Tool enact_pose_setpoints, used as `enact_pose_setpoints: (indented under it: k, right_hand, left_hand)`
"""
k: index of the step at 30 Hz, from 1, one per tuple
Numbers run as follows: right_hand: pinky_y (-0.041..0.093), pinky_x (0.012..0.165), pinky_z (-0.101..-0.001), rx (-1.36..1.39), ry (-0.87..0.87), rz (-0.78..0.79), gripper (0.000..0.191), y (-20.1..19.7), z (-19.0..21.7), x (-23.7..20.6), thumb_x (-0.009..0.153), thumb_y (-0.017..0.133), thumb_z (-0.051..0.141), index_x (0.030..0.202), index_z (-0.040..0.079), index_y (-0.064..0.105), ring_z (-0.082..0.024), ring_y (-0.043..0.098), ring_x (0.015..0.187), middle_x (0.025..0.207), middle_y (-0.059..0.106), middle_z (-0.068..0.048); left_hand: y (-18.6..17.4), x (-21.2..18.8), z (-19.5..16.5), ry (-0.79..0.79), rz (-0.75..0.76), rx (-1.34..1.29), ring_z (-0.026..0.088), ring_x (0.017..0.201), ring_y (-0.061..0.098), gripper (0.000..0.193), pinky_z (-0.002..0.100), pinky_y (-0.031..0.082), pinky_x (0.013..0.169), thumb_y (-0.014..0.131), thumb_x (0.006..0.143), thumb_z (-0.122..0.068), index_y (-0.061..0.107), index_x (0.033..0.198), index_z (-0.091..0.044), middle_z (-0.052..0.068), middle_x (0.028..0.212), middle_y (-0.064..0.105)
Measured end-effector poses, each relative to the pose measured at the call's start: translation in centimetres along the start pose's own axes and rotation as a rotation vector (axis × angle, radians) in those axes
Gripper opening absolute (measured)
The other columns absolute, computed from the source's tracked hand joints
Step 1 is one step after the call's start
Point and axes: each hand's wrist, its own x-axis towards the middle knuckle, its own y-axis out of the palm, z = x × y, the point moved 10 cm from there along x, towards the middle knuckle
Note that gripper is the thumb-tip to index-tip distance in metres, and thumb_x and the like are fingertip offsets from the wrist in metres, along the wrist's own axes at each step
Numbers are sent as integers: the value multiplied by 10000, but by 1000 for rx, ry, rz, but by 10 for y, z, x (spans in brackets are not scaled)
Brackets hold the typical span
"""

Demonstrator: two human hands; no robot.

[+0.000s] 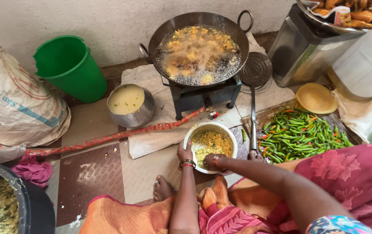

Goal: The person sits on the floor and shapes portions of batter by hand from a bowl, then drops them into a wok of hot oil to deep-fry. They repeatedly take batter, form pieces, and place them in the oil, with already fried fritters accumulating on a tray beside the stove.

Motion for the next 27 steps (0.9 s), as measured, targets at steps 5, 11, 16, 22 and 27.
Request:
enact_pose_setpoints:
  k: [5, 11, 16, 22, 27]
  right_hand:
    - [601, 856, -432, -296, 238, -187, 251, -18, -52, -25, 836, 674, 167, 1046, 78, 778, -348, 734, 1022, 1073, 742, -199]
    - [584, 899, -450, -21, 359, -61, 263, 15, -43, 1, 945, 631, 246, 1087, 68, 762, -351, 708, 1085, 1146, 730, -191]
    - [582, 849, -453, 49, -89, -107, 315, -20, -3, 6, 945, 622, 356, 1054, 96, 763, -326, 715, 994, 1105, 745, -163]
    - [580, 841, -463, 201, 285, -260, 276, -44, -15, -18, 897, 645, 304, 1032, 87, 749, -358, 723, 966, 1054, 744, -194]
    - [554, 826, -478, 269, 226, -291, 259, -22, -11, 0, 913, 632, 290, 991, 63, 729, -385, 711, 911, 993, 729, -214]
  left_hand:
    - [2, 2, -8, 32, -31, 75, 296, 946, 733, 302, 401, 547, 855, 757, 888, -184, 726, 1169, -77, 162, 1064, 773]
    - [-5, 1, -8, -62, -85, 125, 328, 921, 741, 312, 426, 552, 833, 763, 877, -212, 739, 1169, -104, 164, 1025, 771]
    - [-8, 1, -17, -61, -105, 140, 344, 948, 735, 330, 438, 549, 844, 762, 880, -239, 735, 1182, -108, 168, 1056, 767]
    - [-8, -3, -28, -66, -104, 172, 343, 954, 732, 332, 446, 552, 839, 768, 878, -269, 736, 1178, -129, 156, 1064, 768]
    - [-10, -4, -40, -46, -131, 217, 364, 948, 721, 369, 464, 550, 825, 794, 849, -286, 724, 1179, -139, 158, 1059, 755]
